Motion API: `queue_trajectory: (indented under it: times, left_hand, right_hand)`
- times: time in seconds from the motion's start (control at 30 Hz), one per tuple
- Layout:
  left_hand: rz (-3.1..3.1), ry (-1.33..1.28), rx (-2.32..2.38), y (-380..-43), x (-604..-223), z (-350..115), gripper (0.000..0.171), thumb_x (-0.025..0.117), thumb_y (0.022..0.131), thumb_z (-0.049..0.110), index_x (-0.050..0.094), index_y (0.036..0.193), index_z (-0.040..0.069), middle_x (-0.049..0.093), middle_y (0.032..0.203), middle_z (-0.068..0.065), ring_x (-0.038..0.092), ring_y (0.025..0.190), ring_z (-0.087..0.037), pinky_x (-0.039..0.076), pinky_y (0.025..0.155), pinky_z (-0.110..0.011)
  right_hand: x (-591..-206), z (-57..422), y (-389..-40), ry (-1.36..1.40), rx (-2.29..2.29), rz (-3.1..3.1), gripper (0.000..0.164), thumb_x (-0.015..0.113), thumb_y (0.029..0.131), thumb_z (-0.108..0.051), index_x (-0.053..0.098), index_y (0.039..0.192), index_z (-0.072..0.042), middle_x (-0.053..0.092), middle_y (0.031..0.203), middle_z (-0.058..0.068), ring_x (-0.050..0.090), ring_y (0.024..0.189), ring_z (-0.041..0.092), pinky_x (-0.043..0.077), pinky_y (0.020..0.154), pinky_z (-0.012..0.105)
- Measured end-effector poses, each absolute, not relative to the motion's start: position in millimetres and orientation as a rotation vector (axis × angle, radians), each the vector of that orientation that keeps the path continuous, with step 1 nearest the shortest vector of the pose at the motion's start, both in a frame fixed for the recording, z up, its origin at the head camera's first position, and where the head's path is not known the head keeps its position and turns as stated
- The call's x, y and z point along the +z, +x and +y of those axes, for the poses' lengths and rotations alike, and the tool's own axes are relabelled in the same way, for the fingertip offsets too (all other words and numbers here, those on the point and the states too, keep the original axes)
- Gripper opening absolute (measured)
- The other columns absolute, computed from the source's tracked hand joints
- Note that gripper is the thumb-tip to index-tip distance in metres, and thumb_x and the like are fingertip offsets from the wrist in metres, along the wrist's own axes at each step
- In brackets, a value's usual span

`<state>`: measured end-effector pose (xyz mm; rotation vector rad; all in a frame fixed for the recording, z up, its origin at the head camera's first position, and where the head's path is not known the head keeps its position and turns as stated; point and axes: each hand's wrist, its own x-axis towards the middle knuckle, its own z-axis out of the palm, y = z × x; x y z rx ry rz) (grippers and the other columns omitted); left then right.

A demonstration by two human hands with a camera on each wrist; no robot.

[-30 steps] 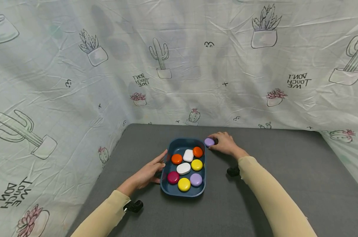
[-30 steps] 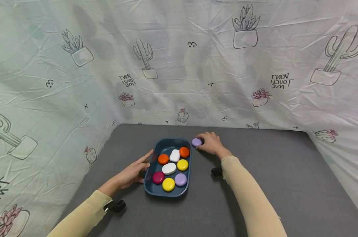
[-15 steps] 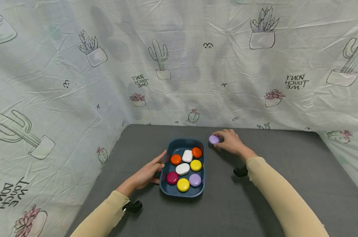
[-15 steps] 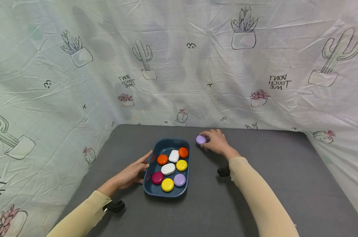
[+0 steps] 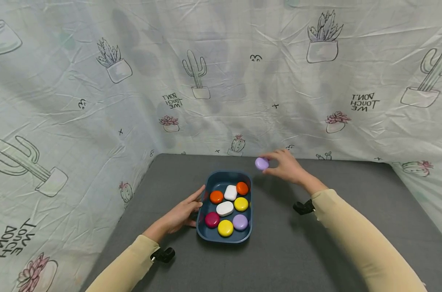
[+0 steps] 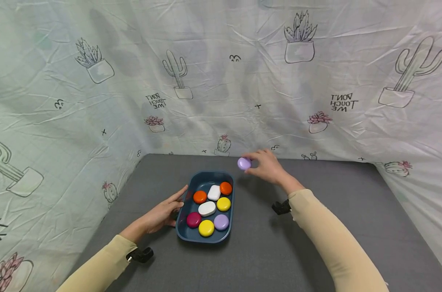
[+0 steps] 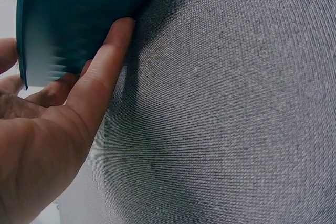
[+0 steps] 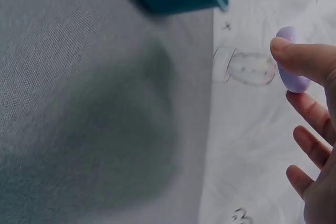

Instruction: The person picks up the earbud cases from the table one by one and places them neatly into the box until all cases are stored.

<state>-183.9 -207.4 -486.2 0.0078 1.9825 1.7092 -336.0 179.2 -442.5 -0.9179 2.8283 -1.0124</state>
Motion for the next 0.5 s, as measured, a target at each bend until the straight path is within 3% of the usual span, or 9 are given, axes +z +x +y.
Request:
queue_trajectory:
  times: [0.5]
  left_hand:
    - [1.997, 0.014, 1.693, -197, -486, -213, 0.061, 0.042, 0.111, 0.024, 0.019, 0.163, 0.044, 0.008, 0.168, -0.02, 0.036, 0.14, -0.047, 0.056, 0.086, -0.051]
  right_hand:
    - [-414, 132, -319, -1.039, -0.983, 2.704, 0.052, 0.084, 0.087, -0.023, 0.068, 0.136, -0.019, 0.063, 0.128, 0.007, 0.042, 0.122, 0.031, 0.039, 0.097, 0.053]
